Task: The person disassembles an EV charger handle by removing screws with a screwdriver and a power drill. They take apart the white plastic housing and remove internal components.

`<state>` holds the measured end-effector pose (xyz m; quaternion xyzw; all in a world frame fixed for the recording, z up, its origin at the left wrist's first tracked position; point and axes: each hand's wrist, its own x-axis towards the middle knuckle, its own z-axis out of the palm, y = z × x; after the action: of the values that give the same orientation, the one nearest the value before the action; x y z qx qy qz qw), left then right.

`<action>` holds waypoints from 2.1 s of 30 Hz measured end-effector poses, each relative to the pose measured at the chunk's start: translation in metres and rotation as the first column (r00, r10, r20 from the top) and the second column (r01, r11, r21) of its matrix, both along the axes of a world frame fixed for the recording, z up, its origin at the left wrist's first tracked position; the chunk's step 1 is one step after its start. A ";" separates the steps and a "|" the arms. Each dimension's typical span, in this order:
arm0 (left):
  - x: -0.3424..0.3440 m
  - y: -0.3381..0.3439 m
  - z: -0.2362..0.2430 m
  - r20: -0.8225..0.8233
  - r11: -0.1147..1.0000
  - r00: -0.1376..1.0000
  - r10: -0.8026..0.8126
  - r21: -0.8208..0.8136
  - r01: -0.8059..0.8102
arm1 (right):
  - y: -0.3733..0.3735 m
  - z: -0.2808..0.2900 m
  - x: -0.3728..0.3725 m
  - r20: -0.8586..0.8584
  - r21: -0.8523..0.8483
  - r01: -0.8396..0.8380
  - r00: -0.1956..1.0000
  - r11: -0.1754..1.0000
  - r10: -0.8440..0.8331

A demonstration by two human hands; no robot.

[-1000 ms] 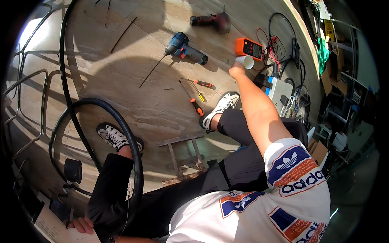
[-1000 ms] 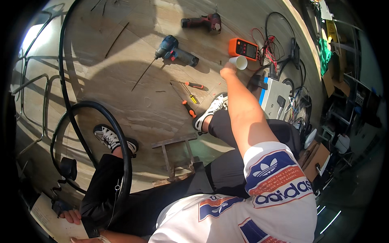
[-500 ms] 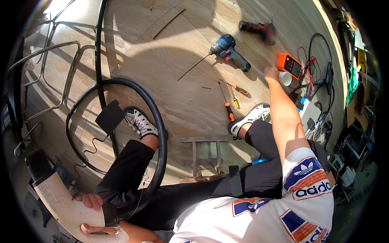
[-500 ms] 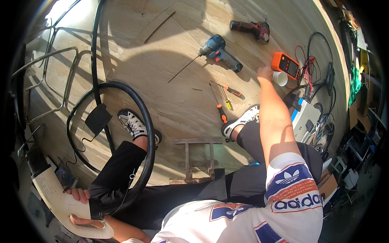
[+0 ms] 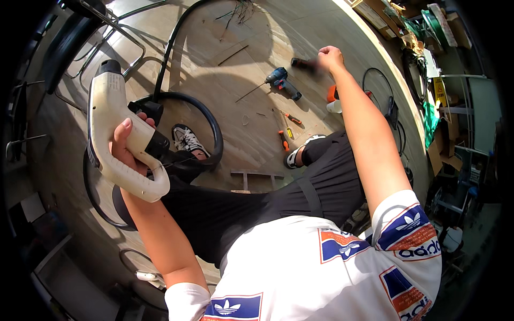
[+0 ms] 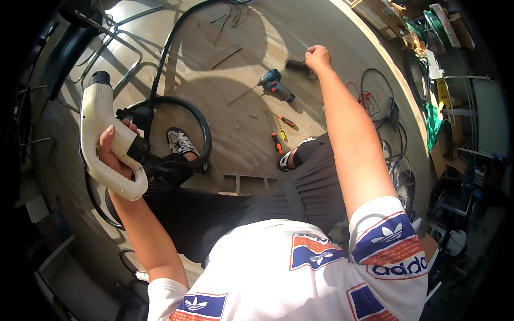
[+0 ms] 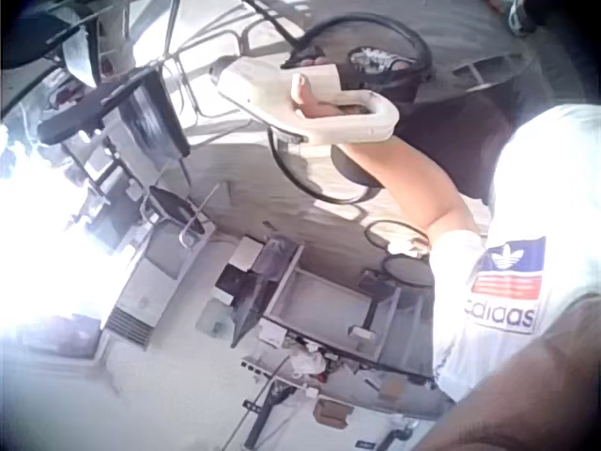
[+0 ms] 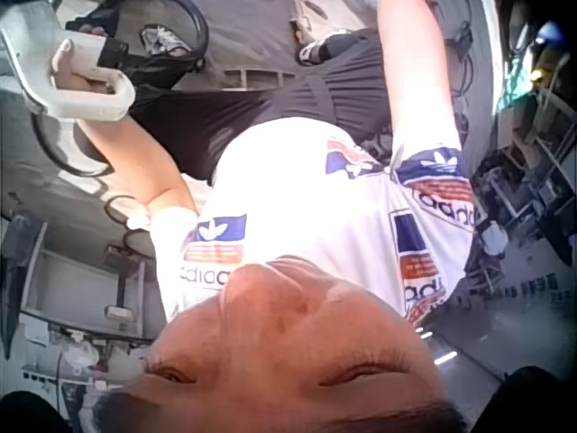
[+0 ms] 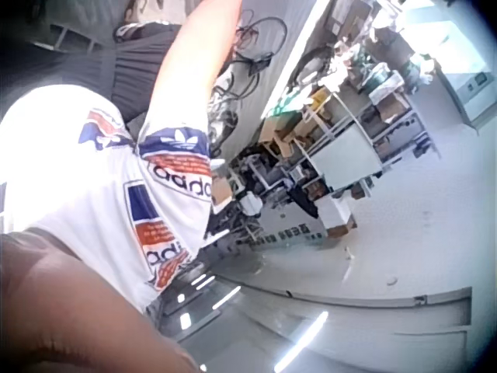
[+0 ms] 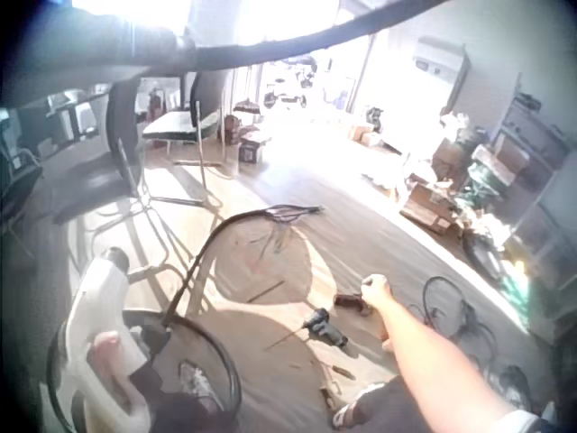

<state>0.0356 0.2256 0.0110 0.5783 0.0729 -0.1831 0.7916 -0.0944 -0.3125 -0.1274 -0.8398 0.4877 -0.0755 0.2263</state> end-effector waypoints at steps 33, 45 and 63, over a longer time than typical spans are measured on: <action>-0.026 0.051 -0.013 0.343 0.991 0.930 0.131 -0.007 -0.137 | 0.339 0.131 0.075 0.795 0.528 -0.849 0.485 -0.023 0.364; 0.029 0.050 0.006 0.429 0.984 0.903 -0.031 0.170 -0.047 | 0.401 0.109 0.101 0.804 0.567 -0.812 0.512 -0.135 0.302; 0.055 0.076 -0.020 0.429 0.952 0.903 -0.006 0.280 -0.127 | 0.451 0.084 0.117 0.846 0.419 -0.907 0.375 -0.039 0.379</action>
<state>0.0908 0.3017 -0.0094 0.7154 -0.0559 -0.0146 0.6963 0.0225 0.1386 -0.0434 -0.6478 -0.1218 0.1049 0.7447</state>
